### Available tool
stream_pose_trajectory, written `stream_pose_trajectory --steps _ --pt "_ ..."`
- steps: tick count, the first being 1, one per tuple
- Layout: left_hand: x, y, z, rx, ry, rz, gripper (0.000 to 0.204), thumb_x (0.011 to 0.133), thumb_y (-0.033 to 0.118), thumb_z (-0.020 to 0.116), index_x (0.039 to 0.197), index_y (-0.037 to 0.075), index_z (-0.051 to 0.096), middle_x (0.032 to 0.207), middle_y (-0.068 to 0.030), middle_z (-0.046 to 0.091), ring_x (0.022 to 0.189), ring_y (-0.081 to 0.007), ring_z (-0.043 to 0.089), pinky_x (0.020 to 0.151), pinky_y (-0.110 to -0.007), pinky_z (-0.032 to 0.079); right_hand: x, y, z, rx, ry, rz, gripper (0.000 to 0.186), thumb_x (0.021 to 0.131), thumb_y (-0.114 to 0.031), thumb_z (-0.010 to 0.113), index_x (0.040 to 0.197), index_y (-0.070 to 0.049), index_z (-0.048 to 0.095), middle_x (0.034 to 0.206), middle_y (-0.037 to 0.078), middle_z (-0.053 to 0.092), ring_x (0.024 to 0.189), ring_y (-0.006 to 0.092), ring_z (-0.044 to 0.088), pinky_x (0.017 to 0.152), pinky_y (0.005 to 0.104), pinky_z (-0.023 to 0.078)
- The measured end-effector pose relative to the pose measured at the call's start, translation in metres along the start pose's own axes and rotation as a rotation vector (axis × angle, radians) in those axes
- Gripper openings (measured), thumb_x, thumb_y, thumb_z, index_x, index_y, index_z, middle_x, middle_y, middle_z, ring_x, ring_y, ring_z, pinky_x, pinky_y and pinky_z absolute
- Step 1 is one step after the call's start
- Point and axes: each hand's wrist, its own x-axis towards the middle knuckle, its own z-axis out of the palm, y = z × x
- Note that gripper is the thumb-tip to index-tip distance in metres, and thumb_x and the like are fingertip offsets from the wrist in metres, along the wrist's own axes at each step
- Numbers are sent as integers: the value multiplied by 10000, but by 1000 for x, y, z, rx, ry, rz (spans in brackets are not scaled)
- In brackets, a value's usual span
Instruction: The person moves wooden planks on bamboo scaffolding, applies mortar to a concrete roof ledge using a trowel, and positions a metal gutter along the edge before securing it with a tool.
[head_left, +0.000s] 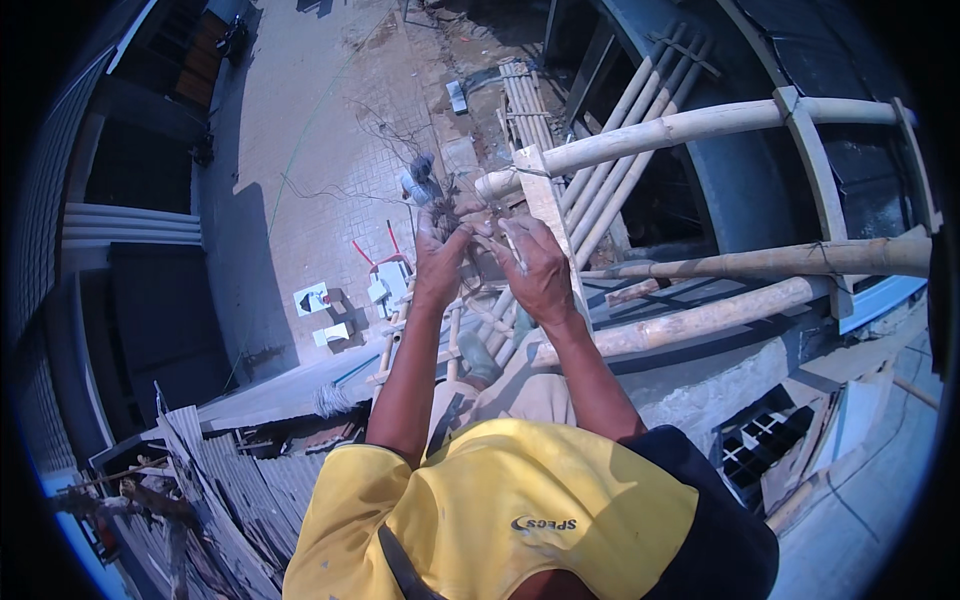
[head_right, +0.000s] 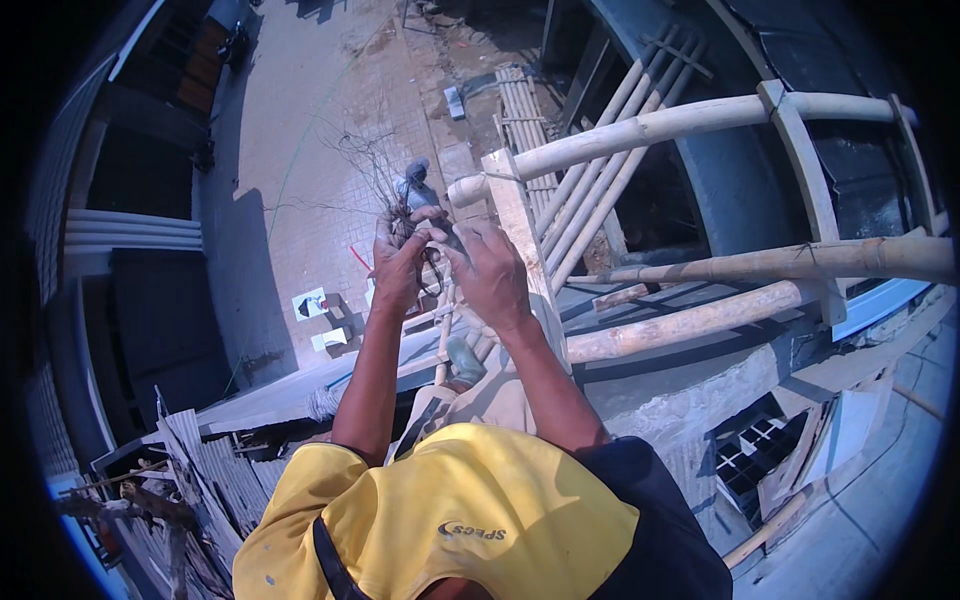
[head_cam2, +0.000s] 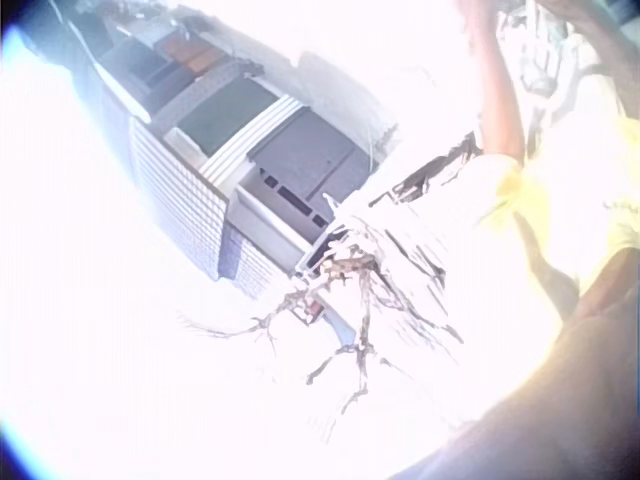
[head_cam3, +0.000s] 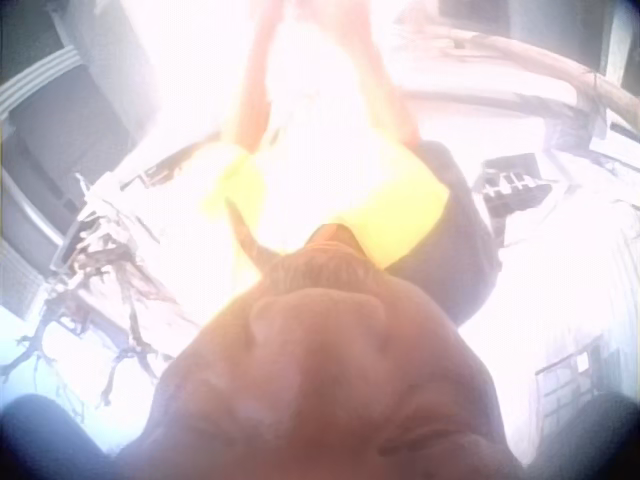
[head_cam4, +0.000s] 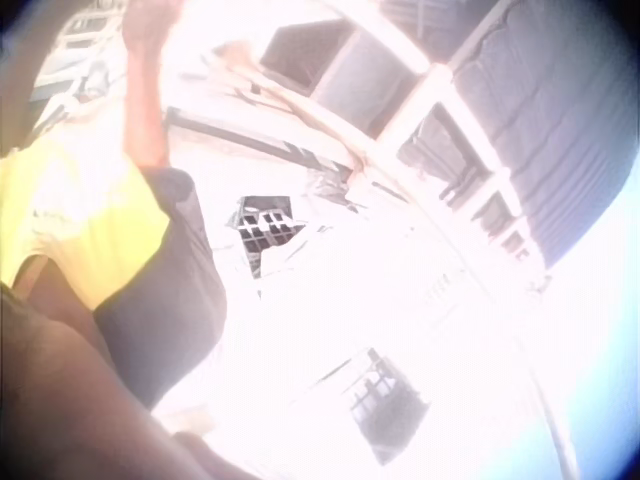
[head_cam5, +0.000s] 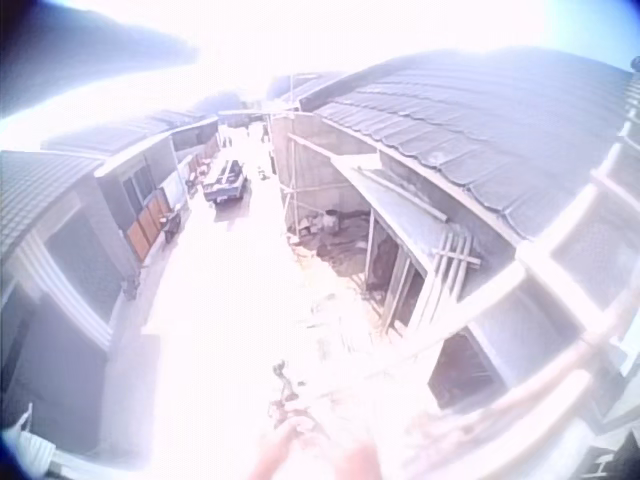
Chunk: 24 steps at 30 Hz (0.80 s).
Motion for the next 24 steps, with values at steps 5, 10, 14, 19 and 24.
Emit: stream_pose_trajectory --steps 5,10,14,19,24 --pt "-21 9 24 -63 117 71 536 969 160 592 1366 10 265 1041 -130 614 591 -97 523 443 -203 425 -19 -19 -34 -79 16 -135 144 793 -135 703 786 -26 610 1046 192 564 977 361 571 853 451 470" --pt "8 17 13 -35 353 31 175 991 77 501 1156 46 452 867 -44 542 514 -36 414 392 -182 314 -45 -50 -105 244 119 -87 256 886 -275 648 810 -38 587 1069 160 620 997 257 612 890 414 463" --pt "29 23 -37 172 247 -65 110 1005 125 504 1058 29 506 805 -19 537 509 -27 398 395 -187 321 -83 -56 -205 826 506 244 331 1006 -350 486 824 -74 515 581 21 474 655 206 627 912 454 485" --pt "1 50 16 331 151 0 148 1017 173 500 994 33 540 759 13 536 506 -20 390 396 -182 316 -183 -48 -372 834 1416 -93 315 989 -350 519 852 -66 522 562 4 365 702 226 538 948 487 445" --pt "27 64 -11 52 232 45 179 1022 196 499 1045 25 549 763 15 531 505 -28 377 410 -180 309 -309 -131 -461 -388 2057 -187 342 1024 -286 482 900 30 519 677 86 467 741 229 539 848 445 470"
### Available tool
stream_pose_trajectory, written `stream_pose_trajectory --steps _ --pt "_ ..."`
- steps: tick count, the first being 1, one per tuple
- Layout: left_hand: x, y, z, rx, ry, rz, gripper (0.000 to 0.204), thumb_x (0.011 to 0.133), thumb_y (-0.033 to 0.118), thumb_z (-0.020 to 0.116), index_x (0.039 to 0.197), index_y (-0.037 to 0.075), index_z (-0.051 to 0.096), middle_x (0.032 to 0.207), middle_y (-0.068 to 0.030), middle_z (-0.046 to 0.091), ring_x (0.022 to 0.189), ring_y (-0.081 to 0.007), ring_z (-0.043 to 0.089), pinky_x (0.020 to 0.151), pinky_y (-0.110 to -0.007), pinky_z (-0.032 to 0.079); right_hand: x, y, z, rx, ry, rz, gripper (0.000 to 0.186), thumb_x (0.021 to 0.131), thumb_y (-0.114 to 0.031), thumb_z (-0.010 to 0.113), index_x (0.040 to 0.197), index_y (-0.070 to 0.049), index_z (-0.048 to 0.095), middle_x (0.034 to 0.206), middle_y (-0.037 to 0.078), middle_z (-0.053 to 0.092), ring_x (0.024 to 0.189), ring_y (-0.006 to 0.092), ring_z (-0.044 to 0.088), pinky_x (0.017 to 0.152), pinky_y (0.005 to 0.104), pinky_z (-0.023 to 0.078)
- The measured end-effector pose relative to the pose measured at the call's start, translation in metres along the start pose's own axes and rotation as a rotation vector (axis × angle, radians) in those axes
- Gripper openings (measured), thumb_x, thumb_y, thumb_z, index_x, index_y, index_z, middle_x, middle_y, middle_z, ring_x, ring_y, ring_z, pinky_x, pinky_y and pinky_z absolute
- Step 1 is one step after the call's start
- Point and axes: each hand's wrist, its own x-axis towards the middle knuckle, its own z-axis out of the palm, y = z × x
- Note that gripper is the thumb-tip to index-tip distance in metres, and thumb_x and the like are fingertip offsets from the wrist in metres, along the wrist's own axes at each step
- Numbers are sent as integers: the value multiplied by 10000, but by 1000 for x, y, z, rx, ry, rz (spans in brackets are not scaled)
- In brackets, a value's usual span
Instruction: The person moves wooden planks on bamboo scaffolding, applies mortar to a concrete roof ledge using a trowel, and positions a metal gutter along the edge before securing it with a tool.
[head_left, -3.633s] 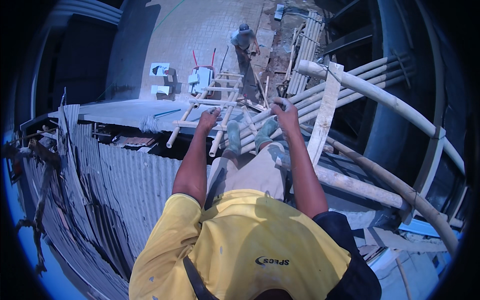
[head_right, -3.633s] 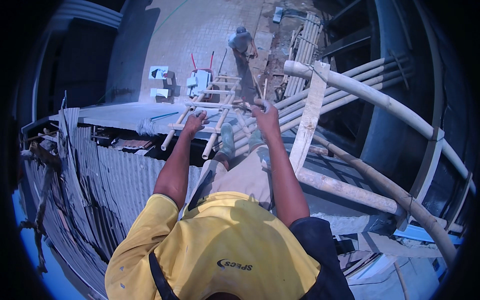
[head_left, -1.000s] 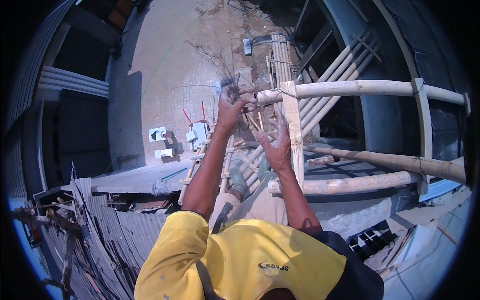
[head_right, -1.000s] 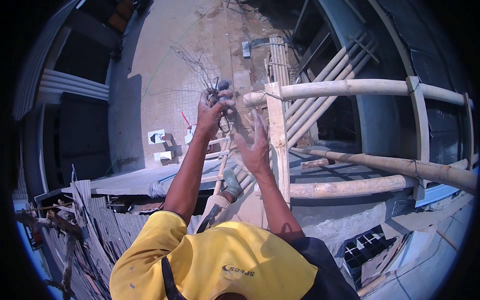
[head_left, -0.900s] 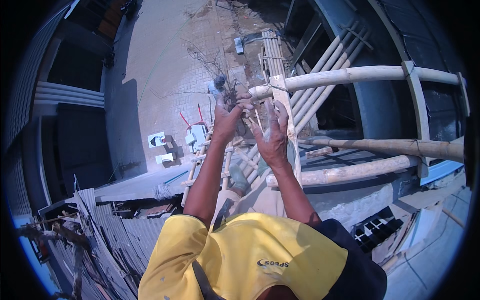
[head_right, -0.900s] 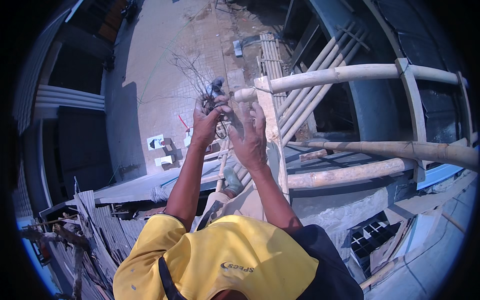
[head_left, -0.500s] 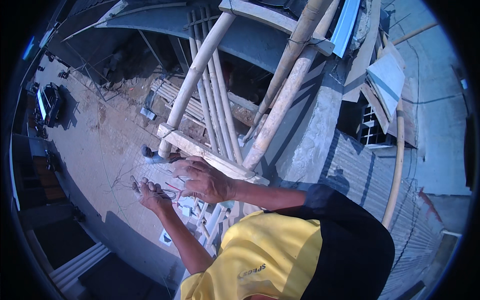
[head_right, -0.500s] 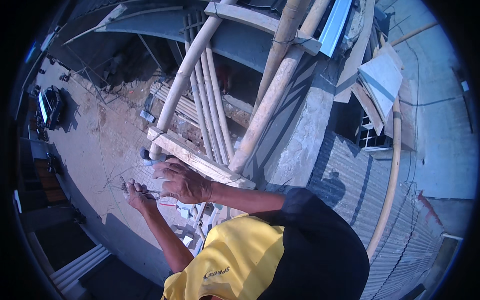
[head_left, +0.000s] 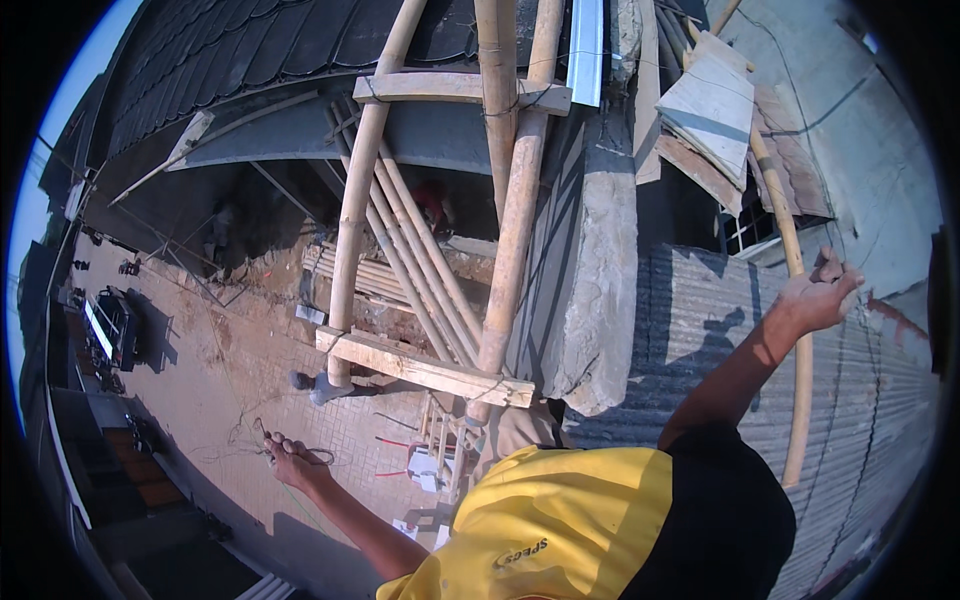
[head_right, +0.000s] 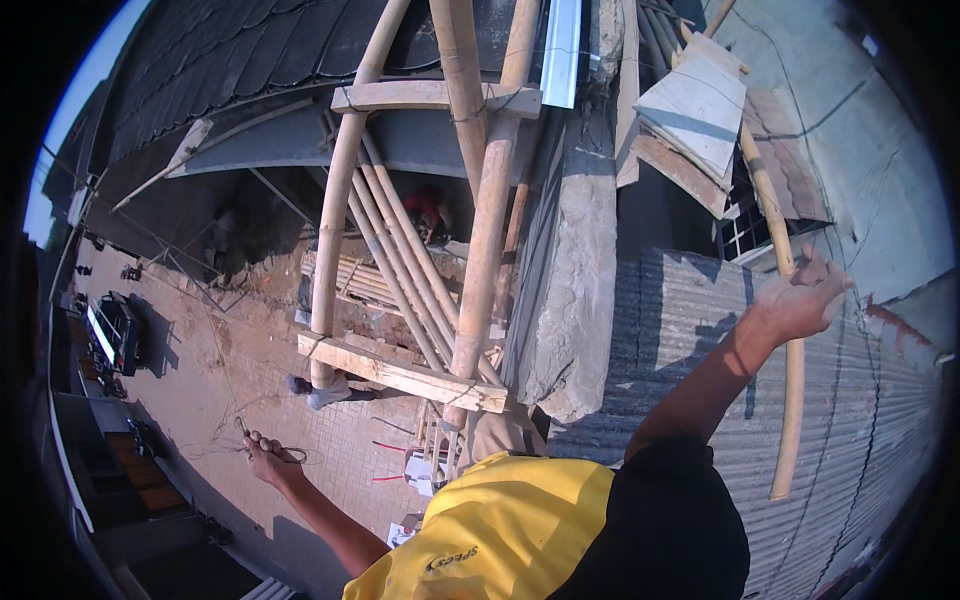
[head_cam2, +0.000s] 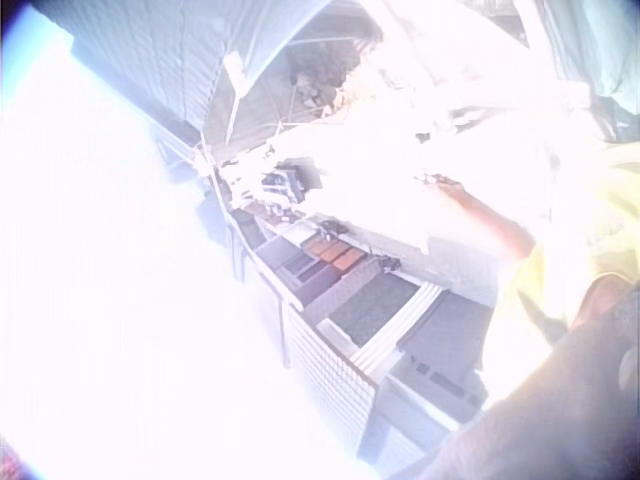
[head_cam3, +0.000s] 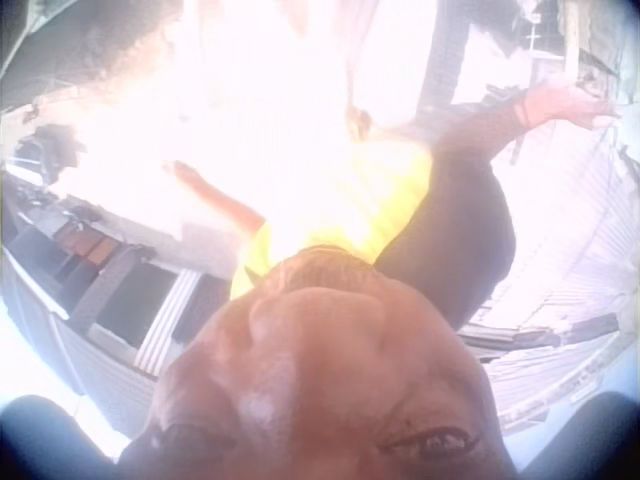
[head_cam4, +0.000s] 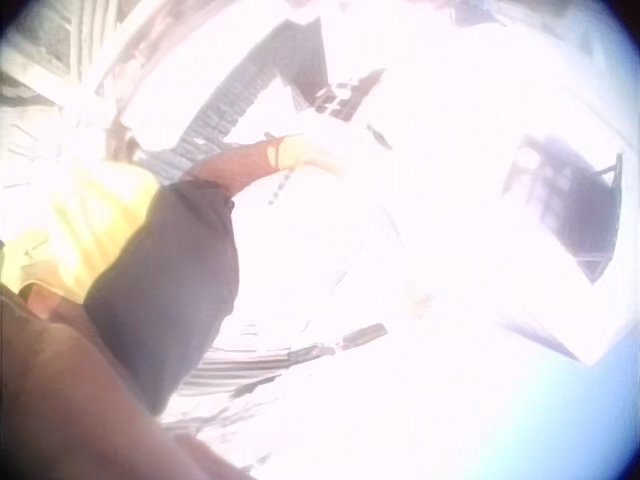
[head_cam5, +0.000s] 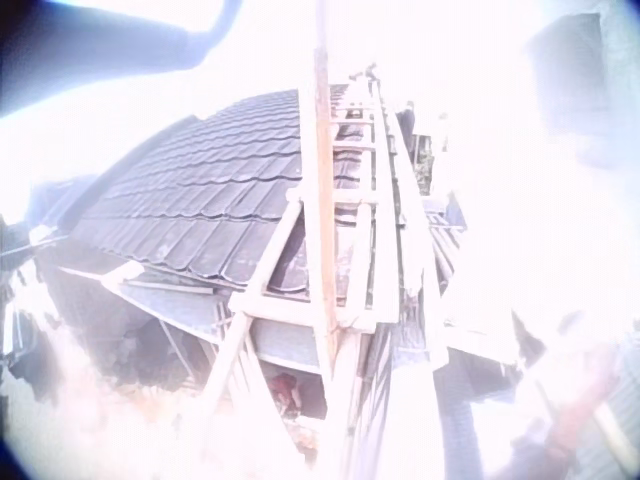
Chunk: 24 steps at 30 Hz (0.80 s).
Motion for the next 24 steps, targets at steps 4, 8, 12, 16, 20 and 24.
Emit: stream_pose_trajectory --steps 4,8,12,16,20,24 --pt "-46 41 40 -93 -78 66 244 1028 237 490 1129 19 538 756 14 498 512 -26 350 410 -184 288 -5 -27 -35 -501 -212 -393 302 1007 -235 496 879 29 569 799 117 586 799 232 581 901 446 462" --pt "-82 85 87 -177 -175 259 378 1028 281 491 1297 15 483 765 20 461 514 -27 328 415 -188 287 -83 -20 -39 -941 -735 -812 180 957 -149 559 859 2 572 749 139 605 755 315 604 977 491 417" --pt "-111 131 128 -253 -336 285 340 1034 308 470 1208 17 501 753 8 429 522 -43 311 442 -200 296 -145 31 -85 -1337 -1107 -315 200 957 -174 544 827 -22 544 613 180 605 658 376 625 835 487 472" --pt "-97 134 122 -464 -543 327 262 1060 298 383 977 58 445 753 -5 429 503 -65 319 447 -189 301 -202 103 -143 -1403 -1144 17 234 968 -215 497 866 -13 558 614 206 630 607 402 642 608 510 485" --pt "-116 129 141 -399 -434 397 302 1067 313 344 885 74 378 764 -19 422 538 -89 335 477 -196 313 -246 134 -170 -1454 -1116 315 234 959 -233 506 920 -6 552 810 241 655 789 418 634 736 525 477" --pt "-84 136 163 31 -380 885 314 1059 262 365 1018 -32 466 815 -65 499 591 -149 452 512 -256 385 -274 147 -177 -1363 -958 230 175 928 -166 558 967 4 535 1162 192 509 1064 384 482 868 478 431"
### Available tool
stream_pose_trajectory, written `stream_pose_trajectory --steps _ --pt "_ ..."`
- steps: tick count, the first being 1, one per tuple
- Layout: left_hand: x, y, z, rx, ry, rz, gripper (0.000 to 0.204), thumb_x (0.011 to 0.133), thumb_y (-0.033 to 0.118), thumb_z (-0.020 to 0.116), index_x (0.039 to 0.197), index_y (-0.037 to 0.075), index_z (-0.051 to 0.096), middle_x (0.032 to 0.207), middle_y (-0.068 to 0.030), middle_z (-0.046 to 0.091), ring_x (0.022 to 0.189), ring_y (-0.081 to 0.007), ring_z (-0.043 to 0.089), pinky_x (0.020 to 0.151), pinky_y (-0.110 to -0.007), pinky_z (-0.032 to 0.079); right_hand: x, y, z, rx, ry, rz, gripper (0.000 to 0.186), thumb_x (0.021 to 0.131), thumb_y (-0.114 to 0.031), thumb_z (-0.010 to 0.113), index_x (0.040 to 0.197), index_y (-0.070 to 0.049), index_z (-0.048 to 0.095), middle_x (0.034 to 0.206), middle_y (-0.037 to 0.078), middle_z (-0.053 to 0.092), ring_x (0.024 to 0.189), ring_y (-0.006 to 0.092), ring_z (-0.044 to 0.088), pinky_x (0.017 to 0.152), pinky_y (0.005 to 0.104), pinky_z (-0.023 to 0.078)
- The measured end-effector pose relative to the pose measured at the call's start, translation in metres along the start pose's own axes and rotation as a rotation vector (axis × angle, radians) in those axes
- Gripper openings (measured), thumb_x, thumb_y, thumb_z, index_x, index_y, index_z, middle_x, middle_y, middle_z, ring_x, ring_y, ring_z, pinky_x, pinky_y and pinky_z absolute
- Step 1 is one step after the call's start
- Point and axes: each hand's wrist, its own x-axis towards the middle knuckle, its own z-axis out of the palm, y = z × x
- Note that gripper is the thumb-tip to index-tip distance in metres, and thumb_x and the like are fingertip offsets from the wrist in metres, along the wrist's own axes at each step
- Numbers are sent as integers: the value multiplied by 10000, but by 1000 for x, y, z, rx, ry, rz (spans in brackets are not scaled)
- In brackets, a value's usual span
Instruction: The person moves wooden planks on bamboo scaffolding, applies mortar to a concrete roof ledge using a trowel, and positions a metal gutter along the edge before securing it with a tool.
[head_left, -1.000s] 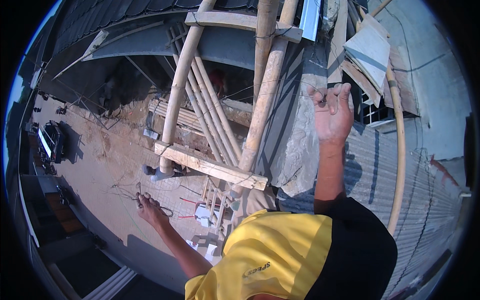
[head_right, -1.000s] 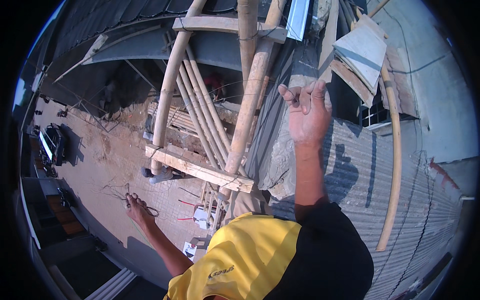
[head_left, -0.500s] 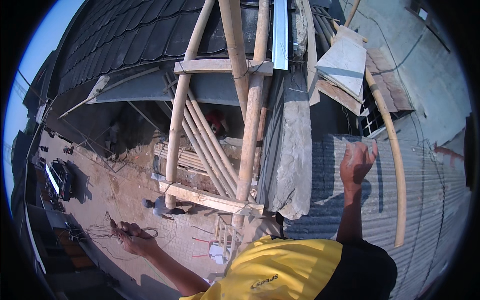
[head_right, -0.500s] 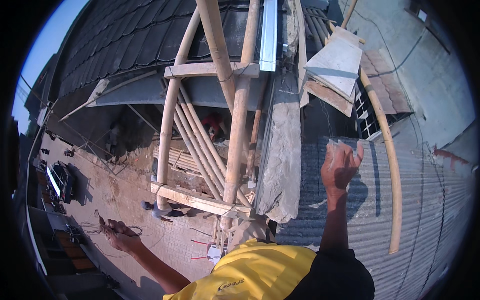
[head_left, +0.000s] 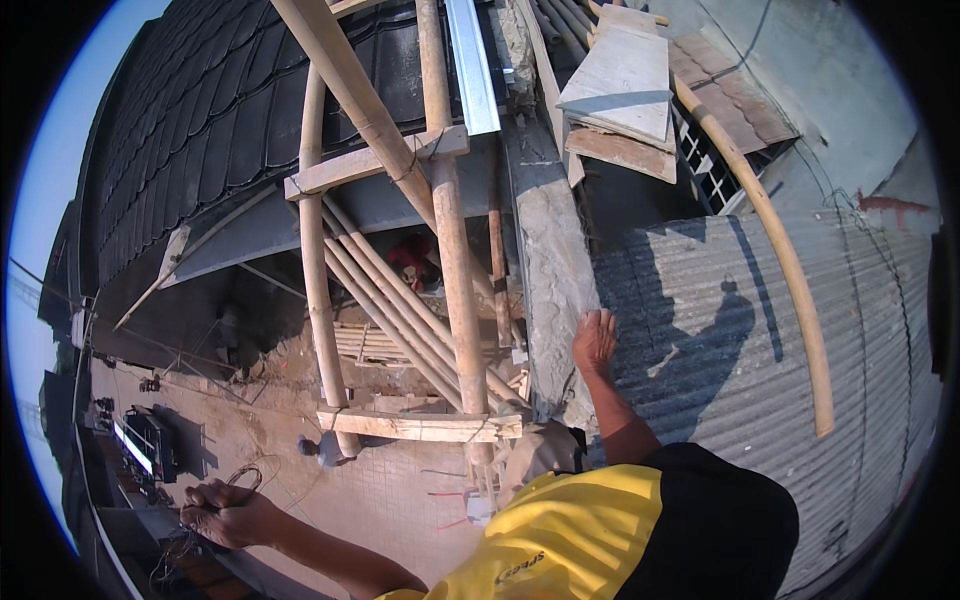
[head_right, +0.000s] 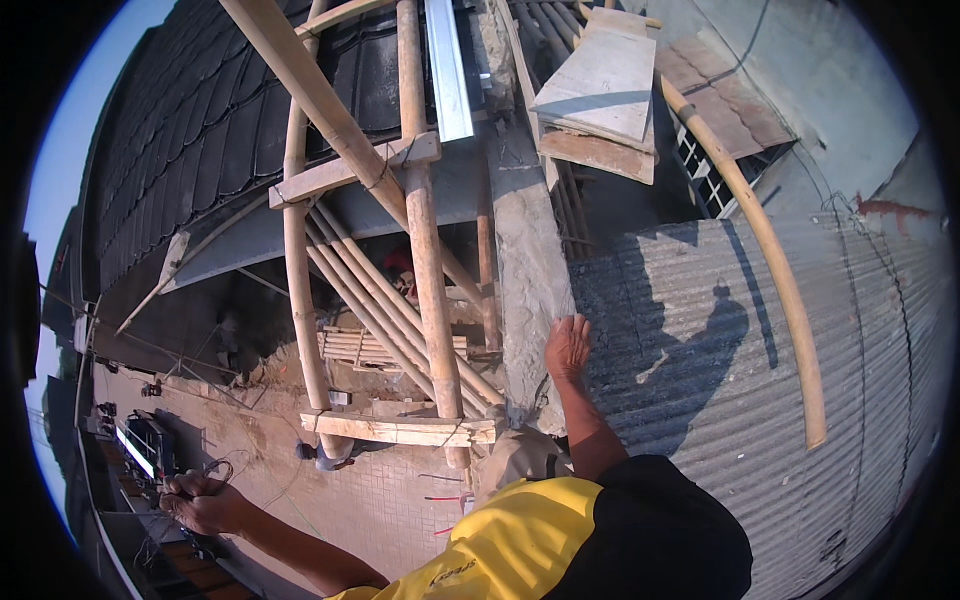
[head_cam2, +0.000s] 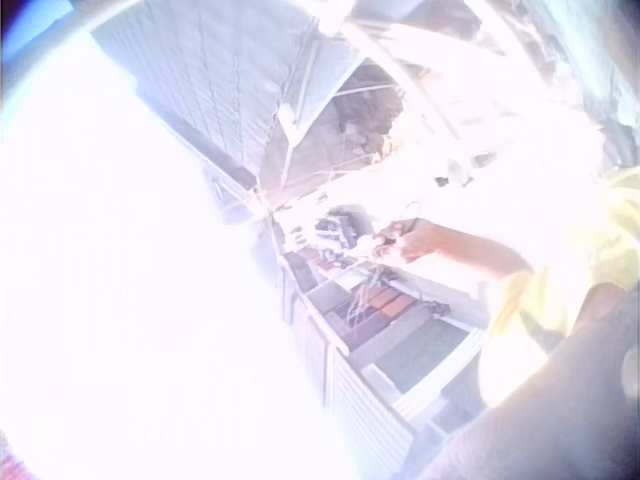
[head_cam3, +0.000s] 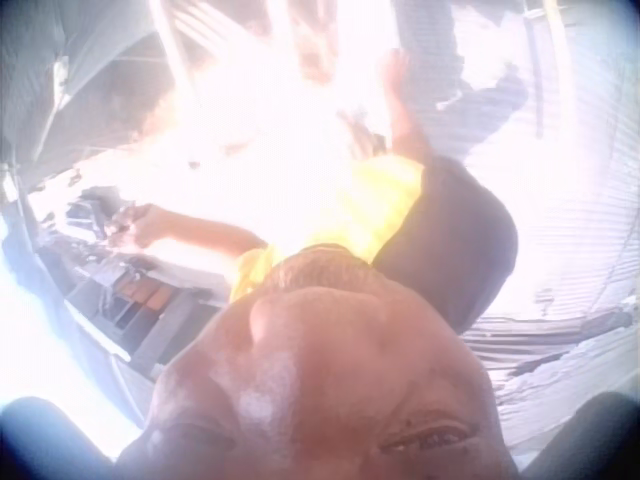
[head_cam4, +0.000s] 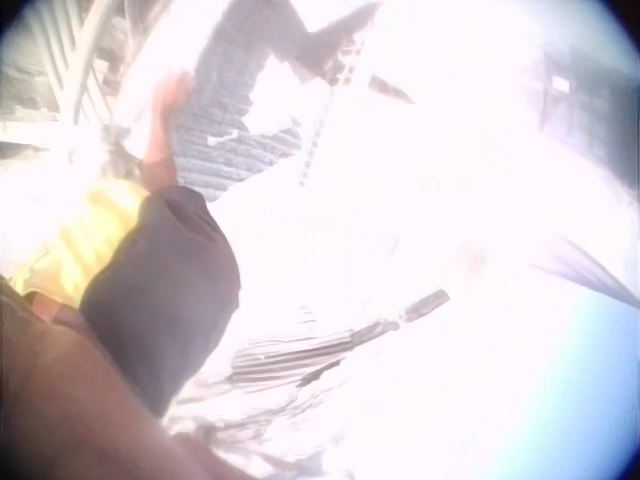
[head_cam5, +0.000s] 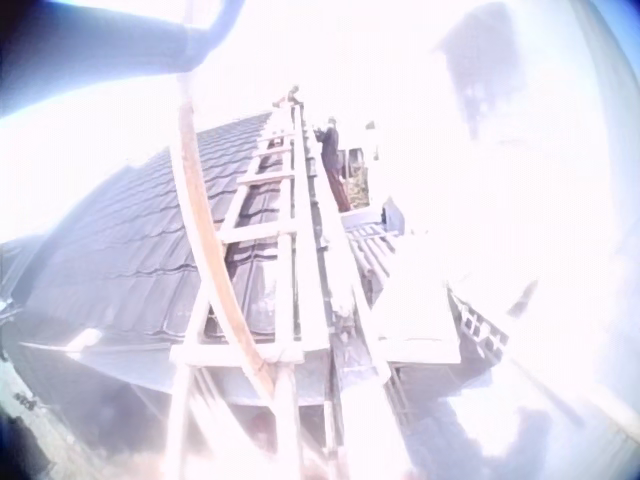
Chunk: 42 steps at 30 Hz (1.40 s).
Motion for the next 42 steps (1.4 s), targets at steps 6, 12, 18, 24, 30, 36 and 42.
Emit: stream_pose_trajectory --steps 6,12,18,24,30,36,42 --pt "53 -37 113 -206 -71 -293 231 1038 241 463 973 32 536 742 -26 541 565 -104 458 494 -229 372 0 -2 -2 71 79 -61 174 923 -122 559 1004 27 520 1228 205 503 1095 418 479 920 486 403" --pt "104 -131 370 -196 -511 -229 258 1020 308 512 918 71 506 668 -10 527 518 -75 435 473 -241 339 2 1 3 13 103 -67 175 911 -124 545 992 27 513 1236 202 506 1093 417 475 922 486 403" --pt "112 -138 631 129 -964 -367 716 865 551 639 1278 -19 505 1078 -180 614 1010 -302 601 874 -451 468 11 -9 -9 90 71 -132 151 903 -84 516 980 42 489 1207 246 493 1073 450 470 909 559 385" --pt "43 -226 702 749 -1355 -273 917 844 612 628 1378 -92 382 1333 -277 484 1256 -384 490 960 -492 449 11 -5 -13 137 37 -85 125 923 -72 488 954 49 476 1200 254 487 1069 452 469 910 571 382" --pt "61 -353 663 805 -1035 124 768 813 603 674 1202 -55 594 1032 -211 662 1072 -277 623 917 -332 469 16 -15 -20 168 23 -122 134 928 -86 502 933 47 486 1205 242 492 1048 439 479 884 557 403" --pt "32 -316 655 552 -1217 -52 594 844 489 711 1176 -1 666 1013 -127 692 1006 -228 634 900 -328 468 16 -9 -18 163 51 -72 129 923 -78 509 937 49 496 1219 235 503 1050 429 485 872 547 413" --pt "44 -245 588 94 -986 -268 462 898 361 690 1167 -12 649 962 -84 684 923 -169 633 816 -302 492 10 -4 -10 149 -17 -58 158 934 -75 496 994 70 509 1218 245 504 1087 441 483 943 522 390"
